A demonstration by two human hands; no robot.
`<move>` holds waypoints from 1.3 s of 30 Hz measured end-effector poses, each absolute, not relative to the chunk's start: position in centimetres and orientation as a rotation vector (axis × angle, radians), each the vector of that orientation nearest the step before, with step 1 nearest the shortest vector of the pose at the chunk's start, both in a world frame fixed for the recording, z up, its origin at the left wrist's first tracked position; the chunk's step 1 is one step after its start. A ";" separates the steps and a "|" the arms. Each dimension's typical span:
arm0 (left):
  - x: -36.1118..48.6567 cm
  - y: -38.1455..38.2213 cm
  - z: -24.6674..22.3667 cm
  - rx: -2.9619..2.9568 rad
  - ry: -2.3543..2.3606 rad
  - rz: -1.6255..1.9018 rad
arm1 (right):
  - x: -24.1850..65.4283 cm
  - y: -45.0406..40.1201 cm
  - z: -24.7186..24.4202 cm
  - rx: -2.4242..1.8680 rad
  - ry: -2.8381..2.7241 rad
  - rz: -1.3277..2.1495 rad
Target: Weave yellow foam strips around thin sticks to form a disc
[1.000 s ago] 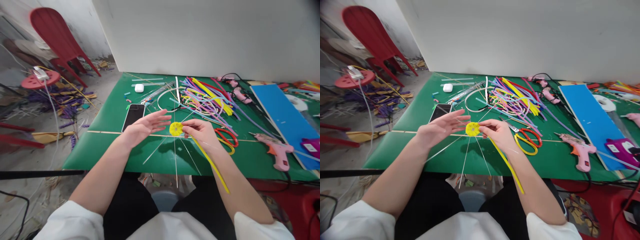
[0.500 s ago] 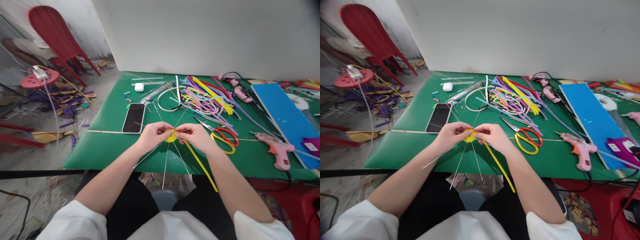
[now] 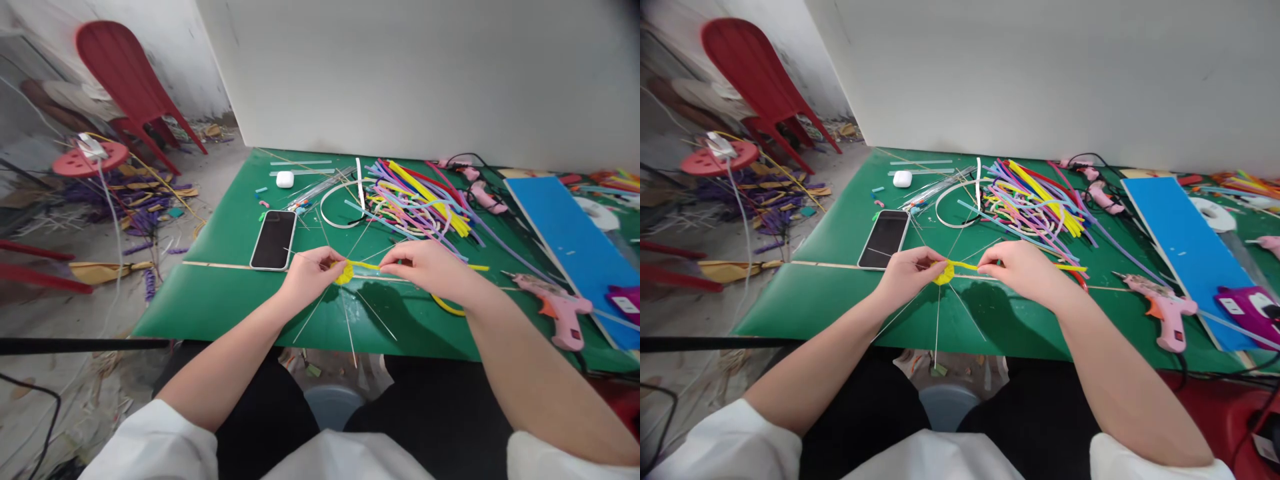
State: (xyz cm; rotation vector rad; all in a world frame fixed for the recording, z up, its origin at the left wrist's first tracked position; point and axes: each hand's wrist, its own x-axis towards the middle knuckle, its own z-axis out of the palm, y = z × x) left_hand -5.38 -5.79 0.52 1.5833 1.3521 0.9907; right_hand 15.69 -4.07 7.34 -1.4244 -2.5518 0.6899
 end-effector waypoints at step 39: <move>-5.5 -6.5 1.7 1.307 0.944 0.800 | 15.1 0.0 12.4 -1.277 -2.725 1.299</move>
